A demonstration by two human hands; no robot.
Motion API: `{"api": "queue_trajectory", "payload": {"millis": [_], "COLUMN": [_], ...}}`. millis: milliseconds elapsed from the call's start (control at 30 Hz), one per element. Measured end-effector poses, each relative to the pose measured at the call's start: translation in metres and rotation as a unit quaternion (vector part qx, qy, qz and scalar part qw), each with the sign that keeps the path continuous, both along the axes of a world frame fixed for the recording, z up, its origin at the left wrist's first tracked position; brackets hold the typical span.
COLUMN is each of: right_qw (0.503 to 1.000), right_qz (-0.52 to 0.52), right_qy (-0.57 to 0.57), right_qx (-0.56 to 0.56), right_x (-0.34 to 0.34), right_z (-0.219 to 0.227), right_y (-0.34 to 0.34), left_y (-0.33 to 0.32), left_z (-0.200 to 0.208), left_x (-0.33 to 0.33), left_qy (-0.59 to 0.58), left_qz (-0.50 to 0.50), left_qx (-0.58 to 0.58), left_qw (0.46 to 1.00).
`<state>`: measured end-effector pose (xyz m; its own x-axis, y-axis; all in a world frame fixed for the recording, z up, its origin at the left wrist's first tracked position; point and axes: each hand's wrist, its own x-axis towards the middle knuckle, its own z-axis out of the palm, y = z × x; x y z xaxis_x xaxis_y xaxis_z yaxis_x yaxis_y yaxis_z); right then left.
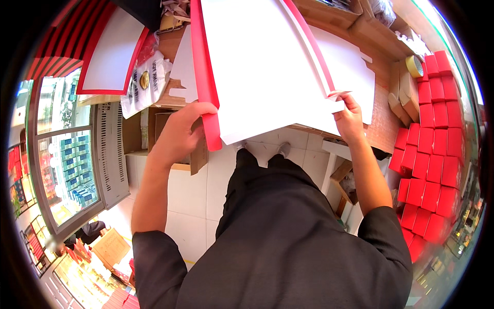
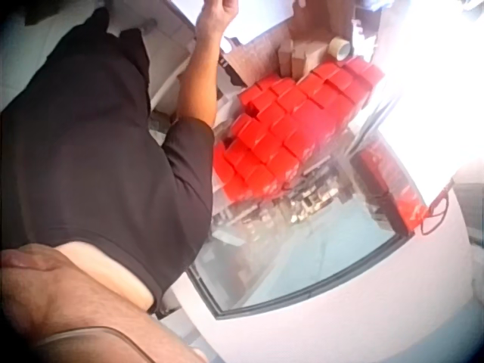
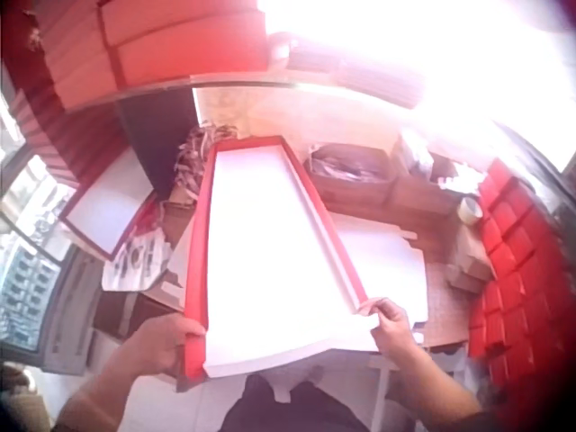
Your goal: The person assembles flat white cardboard boxes by folding the flaps and securing them with red adhesive tape. They work on a wooden table, handling each box individually, folding the sides, and applying tape to the seams to form the final rectangular shape.
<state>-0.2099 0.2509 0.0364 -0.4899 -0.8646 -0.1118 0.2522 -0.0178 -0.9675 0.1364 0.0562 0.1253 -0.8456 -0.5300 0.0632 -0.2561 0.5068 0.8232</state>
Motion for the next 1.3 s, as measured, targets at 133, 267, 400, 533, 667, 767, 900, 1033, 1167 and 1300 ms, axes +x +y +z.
{"api": "queue_trajectory", "payload": {"millis": [133, 267, 400, 533, 667, 767, 900, 1033, 1167, 1300], "right_qw": [1.0, 0.999, 0.996, 0.999, 0.932, 0.864, 0.851, 0.84, 0.852, 0.77], "right_qz": [0.01, 0.028, -0.027, -0.026, 0.029, 0.097, 0.214, 0.271, 0.257, 0.251], "right_qy": [0.004, -0.029, -0.071, 0.012, 0.349, 0.491, 0.466, 0.433, 0.447, 0.576], "right_qx": [-0.018, -0.027, -0.056, -0.031, 0.09, 0.058, 0.115, 0.182, 0.092, 0.11], "right_x": [-0.001, 0.012, 0.03, 0.033, 0.039, 0.042, 0.032, 0.017, 0.017, 0.022], "right_z": [0.018, 0.016, 0.015, 0.005, 0.006, 0.003, -0.011, -0.02, -0.032, -0.038], "right_y": [-0.001, -0.008, -0.016, -0.01, -0.009, -0.018, -0.034, -0.041, -0.028, -0.027], "left_y": [-0.008, 0.011, 0.035, 0.041, 0.035, 0.026, 0.008, 0.004, 0.016, 0.012], "left_z": [-0.002, -0.037, -0.052, -0.055, -0.043, -0.073, -0.099, -0.11, -0.108, -0.122], "left_x": [0.003, -0.004, -0.02, -0.016, -0.005, 0.003, 0.001, -0.008, -0.012, -0.017], "left_qy": [0.051, 0.291, 0.377, 0.288, -0.082, -0.098, -0.168, -0.186, -0.139, -0.193], "left_qz": [-0.02, 0.118, 0.201, 0.265, 0.243, 0.194, 0.107, 0.082, 0.084, 0.043], "left_qx": [0.041, 0.267, 0.304, 0.251, -0.002, -0.063, 0.003, 0.058, -0.039, -0.201], "left_qw": [0.998, 0.911, 0.851, 0.885, 0.966, 0.974, 0.98, 0.977, 0.986, 0.96]}}
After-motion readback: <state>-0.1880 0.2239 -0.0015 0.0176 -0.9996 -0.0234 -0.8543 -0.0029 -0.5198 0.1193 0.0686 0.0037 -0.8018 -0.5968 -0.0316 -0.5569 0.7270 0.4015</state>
